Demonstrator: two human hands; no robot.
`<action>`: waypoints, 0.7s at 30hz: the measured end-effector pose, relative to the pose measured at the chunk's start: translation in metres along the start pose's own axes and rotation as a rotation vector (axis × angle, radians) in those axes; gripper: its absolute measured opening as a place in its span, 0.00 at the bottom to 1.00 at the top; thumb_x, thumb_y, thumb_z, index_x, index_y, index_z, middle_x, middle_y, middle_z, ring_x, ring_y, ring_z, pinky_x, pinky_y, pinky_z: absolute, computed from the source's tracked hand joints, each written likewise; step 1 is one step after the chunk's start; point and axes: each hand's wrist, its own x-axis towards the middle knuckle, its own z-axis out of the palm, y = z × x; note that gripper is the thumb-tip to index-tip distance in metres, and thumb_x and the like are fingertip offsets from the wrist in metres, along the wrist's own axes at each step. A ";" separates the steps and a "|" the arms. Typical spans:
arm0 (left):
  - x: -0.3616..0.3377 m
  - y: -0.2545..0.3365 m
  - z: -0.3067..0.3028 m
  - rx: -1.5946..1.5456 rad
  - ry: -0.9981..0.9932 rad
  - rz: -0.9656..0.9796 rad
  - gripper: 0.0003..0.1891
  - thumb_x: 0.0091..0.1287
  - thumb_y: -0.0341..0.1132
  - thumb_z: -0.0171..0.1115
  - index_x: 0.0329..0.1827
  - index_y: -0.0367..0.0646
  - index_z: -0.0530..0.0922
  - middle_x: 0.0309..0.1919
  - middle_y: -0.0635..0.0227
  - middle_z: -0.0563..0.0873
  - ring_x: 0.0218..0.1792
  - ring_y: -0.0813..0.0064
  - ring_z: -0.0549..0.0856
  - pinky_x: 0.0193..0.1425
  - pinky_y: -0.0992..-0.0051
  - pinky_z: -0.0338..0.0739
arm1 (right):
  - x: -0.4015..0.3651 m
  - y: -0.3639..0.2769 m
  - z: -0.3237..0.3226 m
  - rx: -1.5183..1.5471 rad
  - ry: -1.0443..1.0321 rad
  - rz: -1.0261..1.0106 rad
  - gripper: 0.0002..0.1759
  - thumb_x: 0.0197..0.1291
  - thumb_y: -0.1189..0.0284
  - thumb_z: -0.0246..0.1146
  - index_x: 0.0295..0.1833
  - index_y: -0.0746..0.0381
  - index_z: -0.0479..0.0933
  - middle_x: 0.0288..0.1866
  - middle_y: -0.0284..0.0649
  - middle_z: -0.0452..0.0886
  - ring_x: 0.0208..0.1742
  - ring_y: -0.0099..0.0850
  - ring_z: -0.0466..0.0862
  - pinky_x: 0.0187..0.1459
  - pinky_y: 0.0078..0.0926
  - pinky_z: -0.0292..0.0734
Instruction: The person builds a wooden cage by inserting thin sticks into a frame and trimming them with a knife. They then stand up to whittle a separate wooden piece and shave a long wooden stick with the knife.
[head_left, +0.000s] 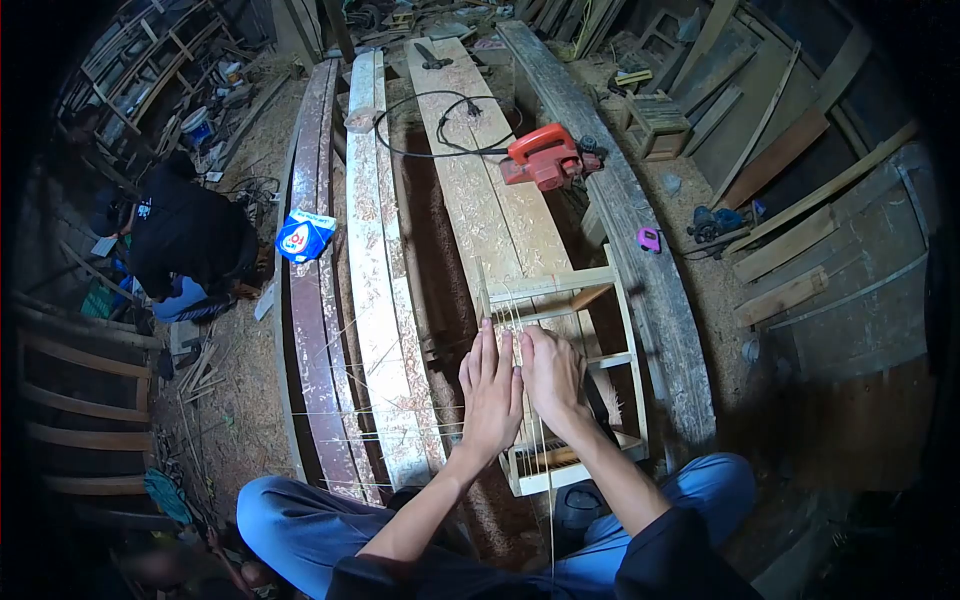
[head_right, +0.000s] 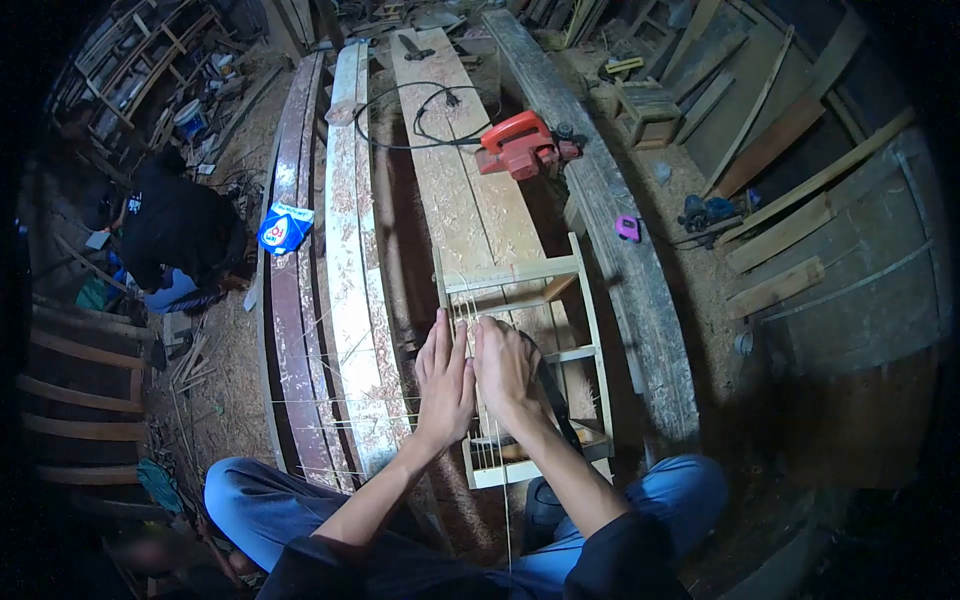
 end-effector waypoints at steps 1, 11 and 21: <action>0.000 0.000 0.000 0.000 0.000 0.003 0.30 0.79 0.35 0.46 0.83 0.33 0.59 0.85 0.43 0.49 0.84 0.46 0.54 0.83 0.51 0.46 | 0.001 0.000 0.000 -0.006 -0.017 -0.002 0.11 0.74 0.68 0.58 0.45 0.63 0.83 0.35 0.55 0.86 0.37 0.58 0.86 0.40 0.56 0.78; 0.000 -0.002 0.000 -0.008 -0.027 -0.003 0.32 0.77 0.34 0.48 0.83 0.33 0.57 0.85 0.41 0.49 0.83 0.46 0.55 0.83 0.50 0.46 | 0.006 0.000 0.000 0.062 -0.017 -0.038 0.15 0.76 0.67 0.53 0.38 0.64 0.78 0.34 0.55 0.85 0.36 0.57 0.86 0.37 0.55 0.78; -0.001 -0.002 0.001 -0.003 -0.034 0.002 0.32 0.77 0.33 0.47 0.83 0.33 0.57 0.85 0.41 0.46 0.81 0.45 0.58 0.82 0.50 0.48 | 0.011 0.004 0.010 0.124 0.030 -0.045 0.13 0.75 0.68 0.55 0.39 0.63 0.78 0.35 0.54 0.85 0.37 0.58 0.85 0.37 0.56 0.77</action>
